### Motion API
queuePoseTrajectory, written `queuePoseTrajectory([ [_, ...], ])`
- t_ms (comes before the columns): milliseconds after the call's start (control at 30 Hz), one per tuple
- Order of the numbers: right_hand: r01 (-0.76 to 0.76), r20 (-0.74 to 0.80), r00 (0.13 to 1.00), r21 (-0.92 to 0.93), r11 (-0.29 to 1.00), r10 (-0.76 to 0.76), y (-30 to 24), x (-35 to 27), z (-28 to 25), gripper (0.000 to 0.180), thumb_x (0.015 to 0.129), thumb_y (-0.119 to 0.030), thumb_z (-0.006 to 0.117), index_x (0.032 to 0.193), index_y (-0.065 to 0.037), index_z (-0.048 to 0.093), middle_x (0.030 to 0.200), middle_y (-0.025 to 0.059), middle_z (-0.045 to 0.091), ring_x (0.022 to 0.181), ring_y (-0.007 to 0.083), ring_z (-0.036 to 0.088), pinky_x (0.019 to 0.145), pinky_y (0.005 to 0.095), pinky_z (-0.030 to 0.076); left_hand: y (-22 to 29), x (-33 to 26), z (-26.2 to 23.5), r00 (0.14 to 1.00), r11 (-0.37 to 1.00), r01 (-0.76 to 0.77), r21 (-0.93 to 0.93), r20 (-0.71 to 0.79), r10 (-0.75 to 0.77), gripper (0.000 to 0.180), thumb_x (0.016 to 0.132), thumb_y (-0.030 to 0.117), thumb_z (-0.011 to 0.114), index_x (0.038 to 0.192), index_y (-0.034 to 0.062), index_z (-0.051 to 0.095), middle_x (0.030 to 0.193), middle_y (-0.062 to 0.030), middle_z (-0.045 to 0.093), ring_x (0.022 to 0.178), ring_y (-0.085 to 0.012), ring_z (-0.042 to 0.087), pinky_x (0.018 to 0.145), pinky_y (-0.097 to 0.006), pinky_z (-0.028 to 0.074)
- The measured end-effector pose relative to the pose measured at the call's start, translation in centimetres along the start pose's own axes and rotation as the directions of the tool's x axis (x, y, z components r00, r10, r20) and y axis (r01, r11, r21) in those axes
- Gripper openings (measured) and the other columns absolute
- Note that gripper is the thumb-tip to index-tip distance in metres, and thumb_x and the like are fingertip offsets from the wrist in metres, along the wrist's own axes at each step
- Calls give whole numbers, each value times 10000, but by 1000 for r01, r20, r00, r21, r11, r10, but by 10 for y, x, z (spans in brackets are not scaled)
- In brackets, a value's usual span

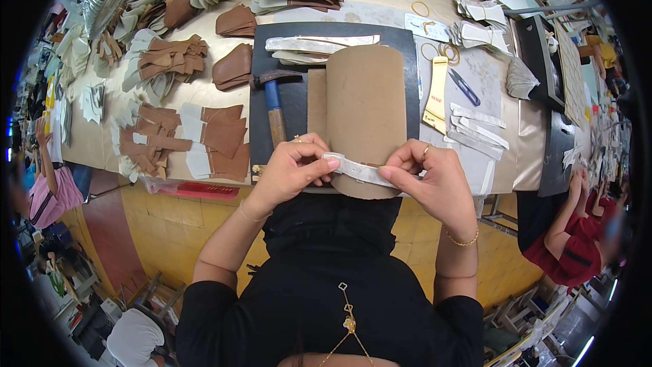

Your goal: The person repeatedly picks up small white strips and wraps them around a brown leather piece held against a curved cardboard form. The person places the wrapped pieces on the table and continues the same wrapping process with additional strips throughout the clip.

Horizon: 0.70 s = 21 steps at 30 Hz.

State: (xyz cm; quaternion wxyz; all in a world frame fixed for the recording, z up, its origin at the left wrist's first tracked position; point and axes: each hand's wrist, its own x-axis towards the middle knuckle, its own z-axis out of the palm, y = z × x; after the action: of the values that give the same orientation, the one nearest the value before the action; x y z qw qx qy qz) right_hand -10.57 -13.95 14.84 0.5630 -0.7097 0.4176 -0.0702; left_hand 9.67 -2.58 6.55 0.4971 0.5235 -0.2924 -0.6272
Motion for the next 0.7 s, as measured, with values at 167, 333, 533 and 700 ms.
queuePoseTrajectory([
  [167, 48, -41, 998, -81, 996, -51, 0, -2, 2, 151, 809, -92, 723, 776, 28, 636, 638, 14, 616, 578, 48, 555, 551, 191, 444, 0, 0, 0, 1000, 993, 10, 122, -3, -10, 159, 862, 101, 666, 815, -51, 668, 866, -40, 532, 677, -85, 547, 585, -206, 477],
  [333, 72, -76, 994, -130, 989, -82, 1, -3, 3, 149, 800, -97, 729, 770, 18, 639, 617, 27, 615, 558, 60, 560, 544, 200, 447, -3, 2, 3, 999, 993, -34, 112, -33, 38, 249, 846, 214, 717, 804, -27, 669, 823, -5, 539, 598, -52, 517, 528, -181, 389],
  [533, 95, -149, 979, -250, 963, -136, 4, -6, 6, 209, 753, -143, 781, 751, -1, 627, 597, 31, 605, 545, 71, 551, 520, 217, 429, -5, 1, 0, 1000, 996, 12, 88, -13, -11, 173, 851, 122, 676, 802, -43, 661, 897, -48, 519, 733, -99, 535, 608, -213, 483],
  [700, -15, -31, 999, -180, 984, 10, 12, -6, -9, 275, 711, -200, 821, 753, -10, 626, 617, 14, 604, 555, 71, 522, 524, 220, 402, -15, 1, -8, 998, 997, -33, -69, 59, 37, 171, 876, 135, 665, 863, -36, 669, 972, -57, 537, 810, -122, 582, 699, -225, 506],
])
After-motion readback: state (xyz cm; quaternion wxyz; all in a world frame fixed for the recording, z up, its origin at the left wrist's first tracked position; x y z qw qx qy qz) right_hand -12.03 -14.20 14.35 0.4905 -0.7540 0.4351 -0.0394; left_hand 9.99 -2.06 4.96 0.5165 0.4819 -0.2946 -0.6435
